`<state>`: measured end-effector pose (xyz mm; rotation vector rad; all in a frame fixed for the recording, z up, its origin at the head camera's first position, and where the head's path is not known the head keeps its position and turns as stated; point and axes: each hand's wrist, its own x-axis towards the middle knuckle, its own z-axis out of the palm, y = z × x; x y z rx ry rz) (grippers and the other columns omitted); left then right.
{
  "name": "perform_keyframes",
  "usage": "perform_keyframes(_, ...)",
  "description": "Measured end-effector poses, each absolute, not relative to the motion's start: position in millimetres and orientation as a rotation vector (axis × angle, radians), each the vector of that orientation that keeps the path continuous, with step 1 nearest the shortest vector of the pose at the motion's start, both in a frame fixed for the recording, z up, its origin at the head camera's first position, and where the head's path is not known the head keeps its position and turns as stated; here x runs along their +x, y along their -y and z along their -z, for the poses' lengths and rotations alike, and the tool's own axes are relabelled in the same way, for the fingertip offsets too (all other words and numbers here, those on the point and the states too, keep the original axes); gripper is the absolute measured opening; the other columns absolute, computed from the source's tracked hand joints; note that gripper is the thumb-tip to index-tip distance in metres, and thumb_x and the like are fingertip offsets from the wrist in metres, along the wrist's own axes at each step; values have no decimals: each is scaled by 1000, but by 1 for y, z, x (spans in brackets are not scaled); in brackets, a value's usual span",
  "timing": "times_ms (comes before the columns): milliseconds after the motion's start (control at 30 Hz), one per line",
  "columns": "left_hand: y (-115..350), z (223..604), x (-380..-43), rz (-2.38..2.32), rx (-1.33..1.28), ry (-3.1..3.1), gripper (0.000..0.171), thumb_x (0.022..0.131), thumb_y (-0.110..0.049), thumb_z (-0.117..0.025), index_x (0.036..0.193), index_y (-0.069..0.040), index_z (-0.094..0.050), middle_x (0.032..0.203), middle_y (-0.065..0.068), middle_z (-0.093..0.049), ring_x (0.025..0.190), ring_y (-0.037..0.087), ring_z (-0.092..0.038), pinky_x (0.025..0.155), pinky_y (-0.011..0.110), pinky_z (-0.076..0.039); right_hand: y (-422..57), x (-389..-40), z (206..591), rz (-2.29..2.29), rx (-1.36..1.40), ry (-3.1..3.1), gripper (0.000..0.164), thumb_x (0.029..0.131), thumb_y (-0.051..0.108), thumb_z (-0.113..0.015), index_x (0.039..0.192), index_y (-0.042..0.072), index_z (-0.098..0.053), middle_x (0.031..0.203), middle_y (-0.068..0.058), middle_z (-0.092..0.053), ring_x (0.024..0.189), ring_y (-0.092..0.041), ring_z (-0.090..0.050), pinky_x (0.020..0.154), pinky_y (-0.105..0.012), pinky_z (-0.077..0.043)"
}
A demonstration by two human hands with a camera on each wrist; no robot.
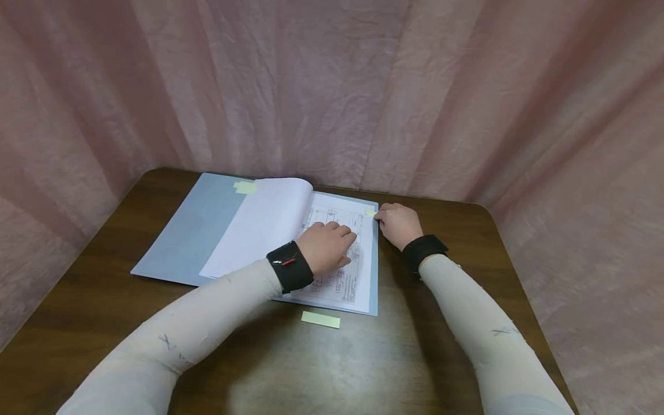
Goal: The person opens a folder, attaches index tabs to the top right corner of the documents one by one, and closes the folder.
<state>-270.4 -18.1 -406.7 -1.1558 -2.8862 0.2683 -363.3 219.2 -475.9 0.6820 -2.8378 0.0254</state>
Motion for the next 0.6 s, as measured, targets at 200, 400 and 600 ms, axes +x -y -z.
perform_keyframes(200,6,423,-303,-365,-1105,2961,71,96,-54,-56,152,-13,-41,151,4,-45,135,25,-45,101,46,-41,-217,-361,474,-96,675,2849,24,91,9,-66,111,14,-78,110,-3,-71,100,-23,-65,80,-36,-52)
perform_keyframes(400,-6,436,-322,-406,-1104,2979,76,98,-58,-50,157,-13,-34,160,5,-32,141,26,-38,105,48,-37,-219,-360,472,-88,669,2879,25,91,10,-66,113,14,-77,112,-3,-70,101,-23,-65,81,-37,-51)
perform_keyframes(600,-16,447,-336,-397,-1126,2959,78,98,-61,-47,159,-16,-31,163,3,-25,144,27,-32,107,52,-32,-221,-361,474,-82,680,2867,25,90,10,-67,114,13,-77,111,-3,-70,101,-24,-64,82,-38,-51)
